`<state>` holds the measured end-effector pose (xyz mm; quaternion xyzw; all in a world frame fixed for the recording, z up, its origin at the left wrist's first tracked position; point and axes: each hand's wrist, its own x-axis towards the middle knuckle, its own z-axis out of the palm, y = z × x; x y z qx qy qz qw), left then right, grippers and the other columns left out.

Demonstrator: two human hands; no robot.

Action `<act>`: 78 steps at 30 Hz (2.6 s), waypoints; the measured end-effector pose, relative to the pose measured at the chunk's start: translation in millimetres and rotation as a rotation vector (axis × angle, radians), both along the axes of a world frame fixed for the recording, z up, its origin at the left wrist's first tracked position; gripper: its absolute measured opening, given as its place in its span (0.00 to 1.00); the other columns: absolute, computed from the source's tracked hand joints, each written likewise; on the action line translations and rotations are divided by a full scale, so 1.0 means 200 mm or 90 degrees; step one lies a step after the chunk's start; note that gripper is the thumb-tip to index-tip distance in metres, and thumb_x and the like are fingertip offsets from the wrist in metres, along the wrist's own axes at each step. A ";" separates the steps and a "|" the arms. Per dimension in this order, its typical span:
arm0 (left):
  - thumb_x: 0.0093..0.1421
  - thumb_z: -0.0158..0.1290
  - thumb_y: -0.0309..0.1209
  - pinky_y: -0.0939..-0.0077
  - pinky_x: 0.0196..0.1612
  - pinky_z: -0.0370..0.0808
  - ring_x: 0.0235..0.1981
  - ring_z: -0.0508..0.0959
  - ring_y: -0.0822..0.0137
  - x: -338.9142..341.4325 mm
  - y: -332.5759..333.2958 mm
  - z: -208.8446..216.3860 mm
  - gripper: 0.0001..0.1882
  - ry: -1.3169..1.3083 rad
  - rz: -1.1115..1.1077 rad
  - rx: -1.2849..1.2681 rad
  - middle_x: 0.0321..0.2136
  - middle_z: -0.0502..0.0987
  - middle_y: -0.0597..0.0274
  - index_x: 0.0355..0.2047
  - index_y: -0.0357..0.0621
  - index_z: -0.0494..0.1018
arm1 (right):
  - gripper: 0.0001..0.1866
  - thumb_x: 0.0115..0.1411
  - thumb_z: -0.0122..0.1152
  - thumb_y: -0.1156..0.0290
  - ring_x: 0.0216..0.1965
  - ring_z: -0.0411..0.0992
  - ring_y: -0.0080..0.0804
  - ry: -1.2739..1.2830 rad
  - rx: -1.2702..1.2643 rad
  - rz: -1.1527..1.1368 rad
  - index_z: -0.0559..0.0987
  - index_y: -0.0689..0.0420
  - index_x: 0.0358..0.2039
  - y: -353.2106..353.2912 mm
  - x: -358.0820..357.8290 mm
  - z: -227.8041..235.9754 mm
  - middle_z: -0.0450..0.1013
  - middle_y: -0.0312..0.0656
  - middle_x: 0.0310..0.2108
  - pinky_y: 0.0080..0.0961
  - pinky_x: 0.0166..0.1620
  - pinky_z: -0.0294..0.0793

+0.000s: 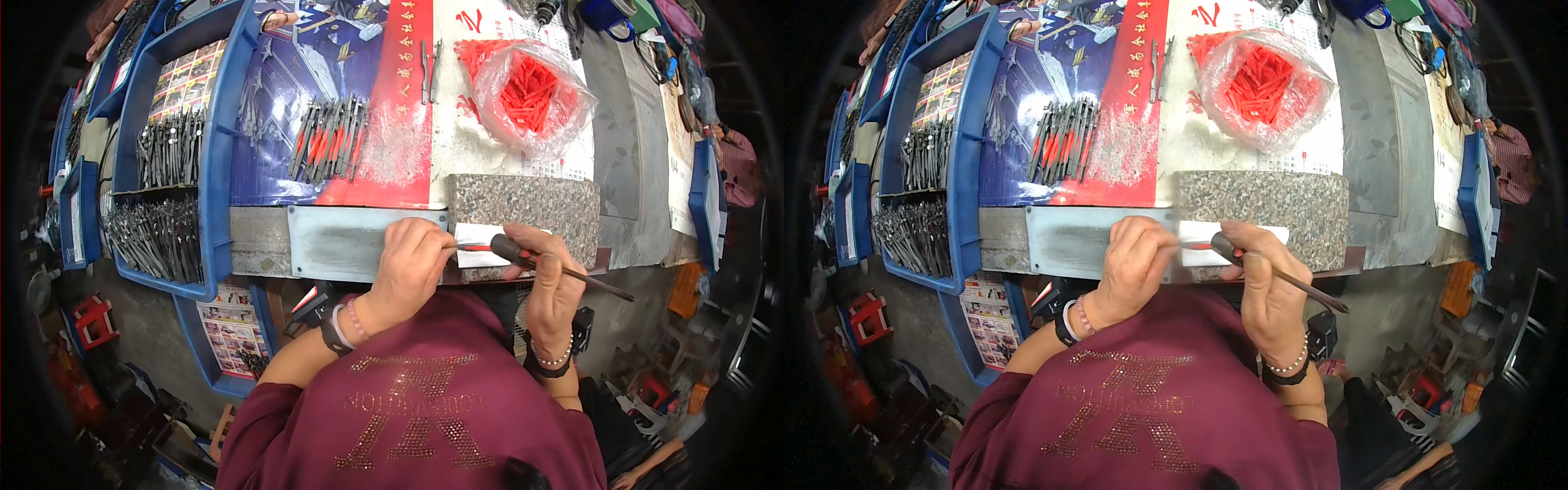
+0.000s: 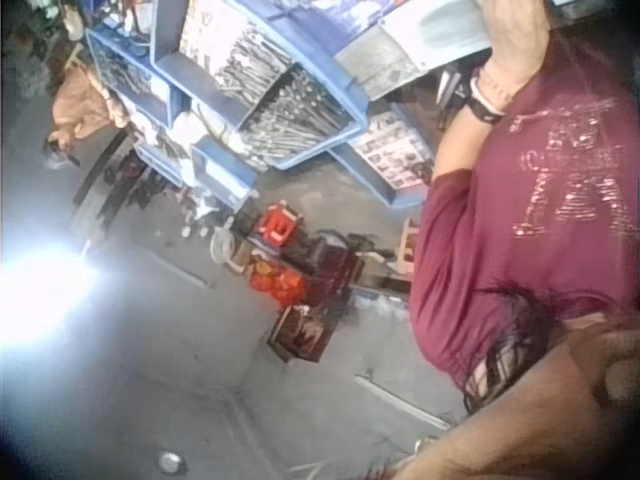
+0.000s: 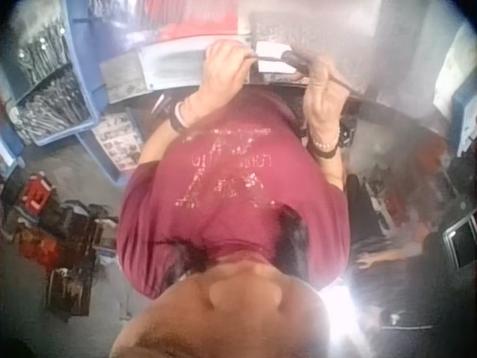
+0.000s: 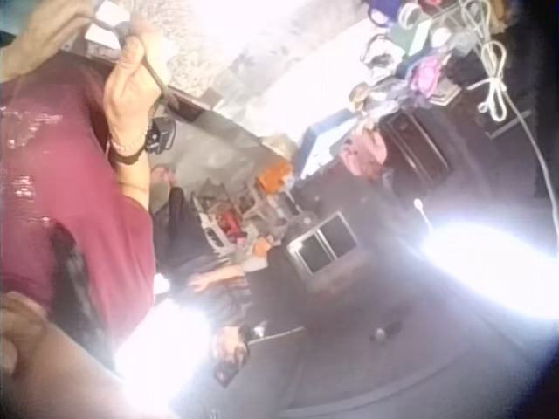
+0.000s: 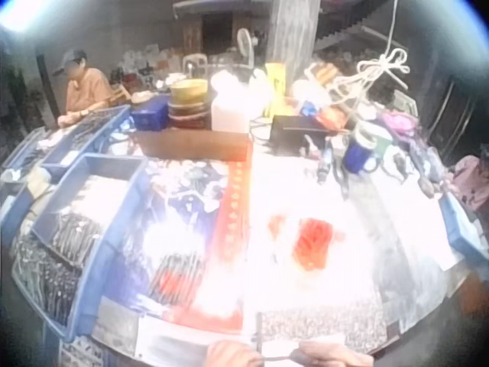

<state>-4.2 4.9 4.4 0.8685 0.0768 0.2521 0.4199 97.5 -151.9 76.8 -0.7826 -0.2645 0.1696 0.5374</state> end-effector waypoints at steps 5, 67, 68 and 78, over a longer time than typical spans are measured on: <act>0.47 0.58 0.19 0.64 0.40 0.66 0.34 0.72 0.56 0.00 -0.01 0.00 0.12 -0.001 0.005 -0.006 0.29 0.71 0.58 0.32 0.41 0.72 | 0.27 0.72 0.36 0.57 0.26 0.73 0.23 -0.013 -0.005 -0.030 0.76 0.70 0.41 -0.04 0.00 0.03 0.75 0.51 0.40 0.17 0.29 0.72; 0.64 0.50 0.24 0.81 0.43 0.72 0.36 0.74 0.76 -0.14 0.00 0.23 0.03 0.179 -0.067 -0.753 0.33 0.75 0.64 0.36 0.38 0.67 | 0.12 0.64 0.55 0.74 0.18 0.64 0.18 0.451 0.365 -0.100 0.71 0.66 0.45 -0.02 -0.13 -0.08 0.75 0.45 0.30 0.18 0.21 0.67; 0.64 0.50 0.24 0.79 0.45 0.73 0.37 0.76 0.74 -0.15 0.00 0.24 0.03 0.193 -0.068 -0.754 0.33 0.75 0.62 0.36 0.38 0.67 | 0.11 0.64 0.56 0.74 0.18 0.64 0.18 0.446 0.372 -0.092 0.71 0.66 0.44 -0.01 -0.14 -0.07 0.76 0.45 0.29 0.18 0.21 0.67; 0.67 0.42 0.21 0.82 0.35 0.72 0.31 0.73 0.77 -0.17 -0.04 0.32 0.12 0.161 -0.161 -0.661 0.36 0.76 0.59 0.50 0.36 0.58 | 0.07 0.57 0.62 0.77 0.24 0.70 0.19 0.124 0.184 0.010 0.75 0.64 0.36 0.11 -0.22 -0.08 0.73 0.38 0.26 0.17 0.27 0.70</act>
